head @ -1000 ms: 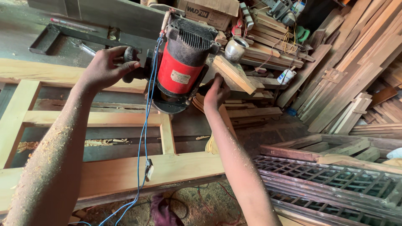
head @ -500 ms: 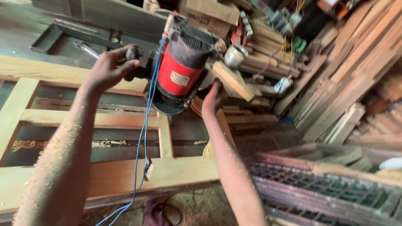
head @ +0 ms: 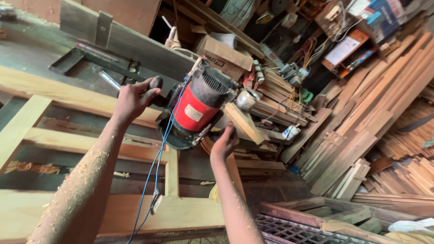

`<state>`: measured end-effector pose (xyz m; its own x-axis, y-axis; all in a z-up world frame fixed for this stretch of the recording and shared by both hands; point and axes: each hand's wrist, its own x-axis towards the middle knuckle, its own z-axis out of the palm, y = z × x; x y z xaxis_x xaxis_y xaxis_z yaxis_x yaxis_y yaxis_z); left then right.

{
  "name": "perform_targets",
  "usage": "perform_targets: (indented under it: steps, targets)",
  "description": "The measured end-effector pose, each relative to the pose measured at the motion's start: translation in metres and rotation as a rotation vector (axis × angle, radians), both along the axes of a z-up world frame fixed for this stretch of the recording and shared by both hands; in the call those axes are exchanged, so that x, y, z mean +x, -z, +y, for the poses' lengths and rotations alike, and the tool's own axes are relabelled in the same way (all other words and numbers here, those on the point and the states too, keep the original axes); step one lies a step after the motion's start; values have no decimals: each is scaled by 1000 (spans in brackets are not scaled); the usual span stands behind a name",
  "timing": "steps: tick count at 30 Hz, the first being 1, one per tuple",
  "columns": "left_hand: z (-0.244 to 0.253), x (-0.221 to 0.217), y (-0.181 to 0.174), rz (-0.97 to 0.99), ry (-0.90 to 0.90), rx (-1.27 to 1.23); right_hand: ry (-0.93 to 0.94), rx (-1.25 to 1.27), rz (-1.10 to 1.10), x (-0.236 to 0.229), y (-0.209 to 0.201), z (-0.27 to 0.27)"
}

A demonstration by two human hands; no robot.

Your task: The person uses a handheld electric router to shape the edges of a wooden frame. They guide the tool along the wood's contours, creating a curved profile while wood shavings accumulate on the surface.

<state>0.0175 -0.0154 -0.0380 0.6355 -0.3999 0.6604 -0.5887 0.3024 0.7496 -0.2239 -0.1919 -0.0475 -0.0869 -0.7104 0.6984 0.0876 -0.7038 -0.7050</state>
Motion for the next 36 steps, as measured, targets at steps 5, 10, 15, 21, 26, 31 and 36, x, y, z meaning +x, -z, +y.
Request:
perform_targets:
  steps: [5,10,15,21,26,31,36]
  targets:
    - [-14,-1,2,-71,-42,-113,66,56,6,-3,-2,21]
    - [-29,-31,-3,-30,-213,-131,116,1,69,-3,5,27]
    - [-26,-29,-7,-13,-178,-120,143,-2,120,-5,6,30]
    - [-49,-14,18,-47,-133,-85,207,-28,163,-5,0,30]
    - [-56,-1,29,-115,-25,-137,224,-74,181,-6,4,20]
    - [-45,-6,23,7,58,-58,268,-133,206,-5,8,7]
    - [-42,-5,23,-43,64,-48,238,-44,199,-6,8,5]
